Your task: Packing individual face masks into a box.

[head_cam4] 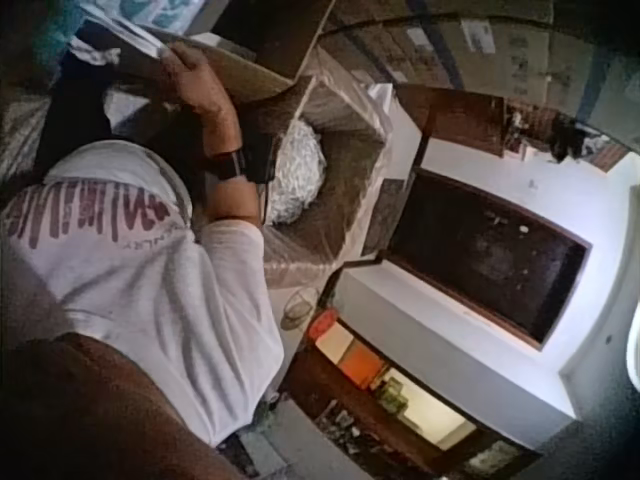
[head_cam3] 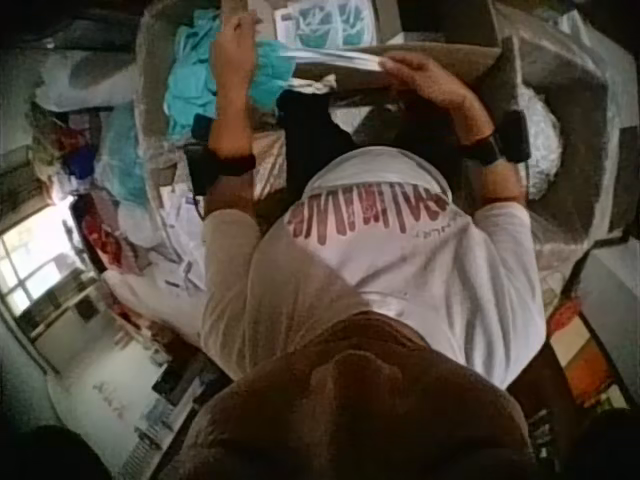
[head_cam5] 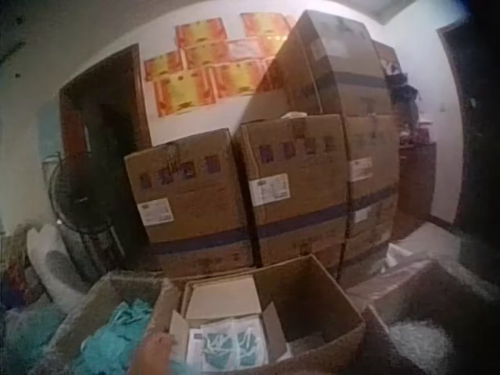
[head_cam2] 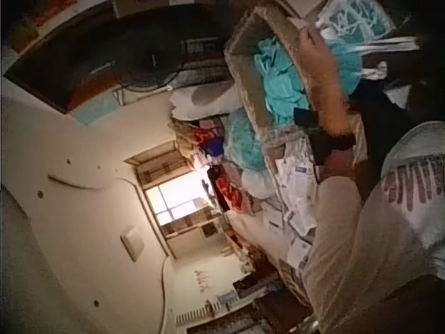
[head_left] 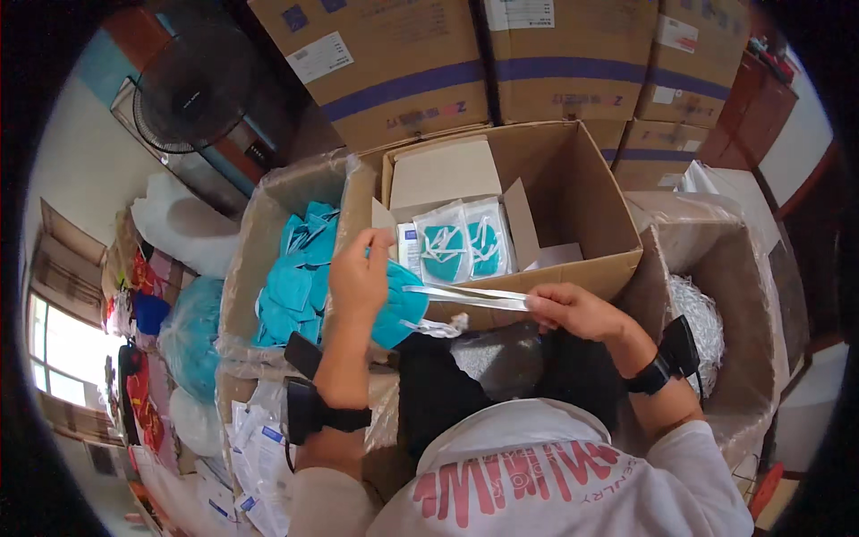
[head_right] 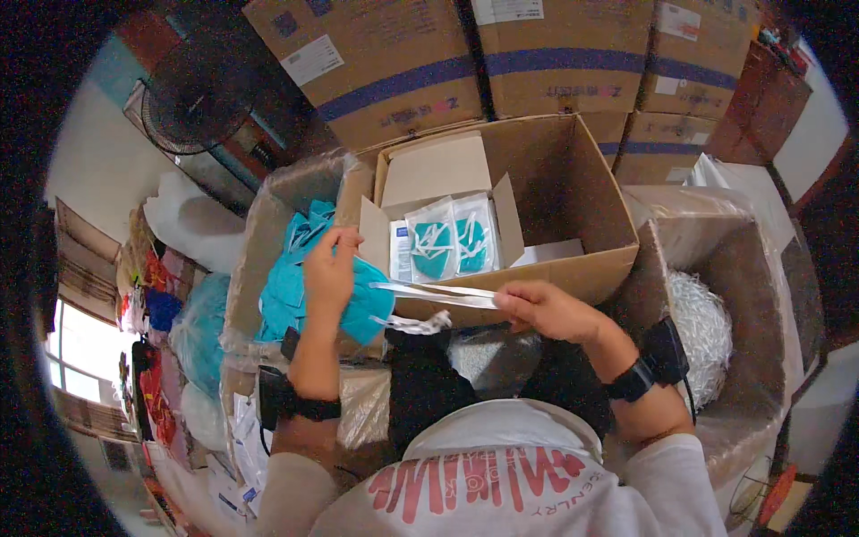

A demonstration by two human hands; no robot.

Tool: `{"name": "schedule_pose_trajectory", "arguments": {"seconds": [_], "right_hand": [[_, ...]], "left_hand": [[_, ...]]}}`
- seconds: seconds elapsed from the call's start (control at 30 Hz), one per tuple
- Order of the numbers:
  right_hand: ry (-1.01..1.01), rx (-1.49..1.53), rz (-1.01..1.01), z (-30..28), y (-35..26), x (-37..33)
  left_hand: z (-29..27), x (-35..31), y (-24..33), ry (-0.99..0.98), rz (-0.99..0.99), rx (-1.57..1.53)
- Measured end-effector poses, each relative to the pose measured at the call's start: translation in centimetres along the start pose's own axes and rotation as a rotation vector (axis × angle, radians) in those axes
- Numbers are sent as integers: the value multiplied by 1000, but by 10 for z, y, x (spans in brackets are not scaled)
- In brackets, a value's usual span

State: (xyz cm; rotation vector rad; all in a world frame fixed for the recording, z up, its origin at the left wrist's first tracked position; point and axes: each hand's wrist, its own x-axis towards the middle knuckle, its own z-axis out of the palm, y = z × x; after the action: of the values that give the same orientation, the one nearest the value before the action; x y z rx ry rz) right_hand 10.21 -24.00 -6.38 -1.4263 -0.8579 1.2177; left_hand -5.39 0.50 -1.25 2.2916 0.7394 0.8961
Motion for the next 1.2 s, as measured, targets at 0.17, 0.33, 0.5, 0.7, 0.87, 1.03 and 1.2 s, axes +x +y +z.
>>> {"name": "schedule_pose_trajectory", "arguments": {"seconds": [0.17, 0.33, 0.5, 0.7, 0.87, 1.03, 1.2], "right_hand": [[-134, 53, 72, -11, 2, -3], [-82, -49, -38, -3, 9, 8], [-83, -23, -80, 29, 12, 17], [-174, -7, -119, 63, 20, 5], [-298, -767, -181, 73, 10, 0], [-545, -806, -220, 80, 9, -9], [-781, -668, -138, 67, 4, -28]], "left_hand": [[-12, 0, 0, -130, -56, -23], [-3, -37, 4, -873, 34, -146], [17, -98, 26, -1403, -64, -368], [16, -101, 22, -729, -69, -525], [11, -103, 13, -1088, 202, 234], [11, -120, -2, -1389, -5, -255], [18, -154, 3, -1488, -33, -422]]}}
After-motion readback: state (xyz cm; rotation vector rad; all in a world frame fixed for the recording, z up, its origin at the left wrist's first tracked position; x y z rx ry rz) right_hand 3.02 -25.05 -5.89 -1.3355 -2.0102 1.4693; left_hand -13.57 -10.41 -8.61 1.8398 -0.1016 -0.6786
